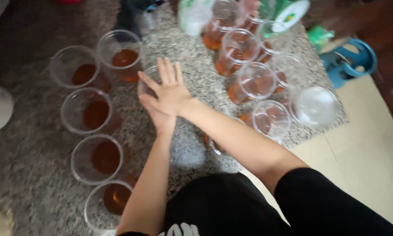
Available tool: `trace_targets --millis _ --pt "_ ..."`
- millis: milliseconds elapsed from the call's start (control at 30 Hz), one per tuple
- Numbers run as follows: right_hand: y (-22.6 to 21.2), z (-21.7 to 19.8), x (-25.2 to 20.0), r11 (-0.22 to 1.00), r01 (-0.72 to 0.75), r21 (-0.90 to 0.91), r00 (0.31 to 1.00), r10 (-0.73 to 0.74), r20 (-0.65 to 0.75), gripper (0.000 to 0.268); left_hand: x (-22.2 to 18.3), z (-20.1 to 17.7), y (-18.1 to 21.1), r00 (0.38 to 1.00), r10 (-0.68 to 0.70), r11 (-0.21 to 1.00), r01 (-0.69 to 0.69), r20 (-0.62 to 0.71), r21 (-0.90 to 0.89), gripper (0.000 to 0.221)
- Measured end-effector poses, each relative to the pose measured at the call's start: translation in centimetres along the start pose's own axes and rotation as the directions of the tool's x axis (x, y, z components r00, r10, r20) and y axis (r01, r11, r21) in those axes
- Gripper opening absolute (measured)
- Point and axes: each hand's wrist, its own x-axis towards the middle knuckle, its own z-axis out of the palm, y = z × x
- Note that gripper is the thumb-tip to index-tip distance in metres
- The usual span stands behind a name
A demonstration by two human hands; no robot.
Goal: The person prepares multiple plastic cups of tea by unpacking plastic lids from a bag and then placing a lid onto each cup.
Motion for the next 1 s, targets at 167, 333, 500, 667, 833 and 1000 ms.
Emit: trace_targets --millis 167,333,500,667,833,1000 --pt "1.7 -3.9 -6.8 0.946 -0.1 0.308 0.994 0.11 -0.016 0.075 -0.5 4.3 -1.3 0.988 -0.015 0.994 0.032 0.153 -0.107 0.101" --pt "7.5 -7.8 -15.6 0.954 -0.113 0.278 0.883 0.225 -0.413 0.052 -1.3 9.0 -5.3 0.976 -0.093 0.982 0.122 0.195 -0.143 0.152" --pt "16.2 -10.8 -25.6 0.829 -0.275 0.487 0.548 0.552 -0.629 0.013 -1.7 11.8 0.4 0.884 -0.249 0.961 0.278 0.396 -0.016 0.127" --pt "23.5 -9.8 -32.7 0.667 -0.562 0.489 0.24 0.697 -0.676 0.009 -2.5 14.0 1.2 0.86 -0.246 0.962 0.271 0.447 0.008 0.122" --pt "29.7 -6.9 -36.6 0.546 -0.688 0.478 0.122 0.736 -0.666 0.013 -2.5 13.7 3.0 0.852 -0.216 0.973 0.227 0.476 0.035 0.116" --pt "32.1 -6.3 -37.5 0.405 -0.748 0.525 0.243 0.904 -0.352 0.044 -3.1 13.5 1.0 0.873 -0.157 0.987 0.12 0.462 0.108 0.12"
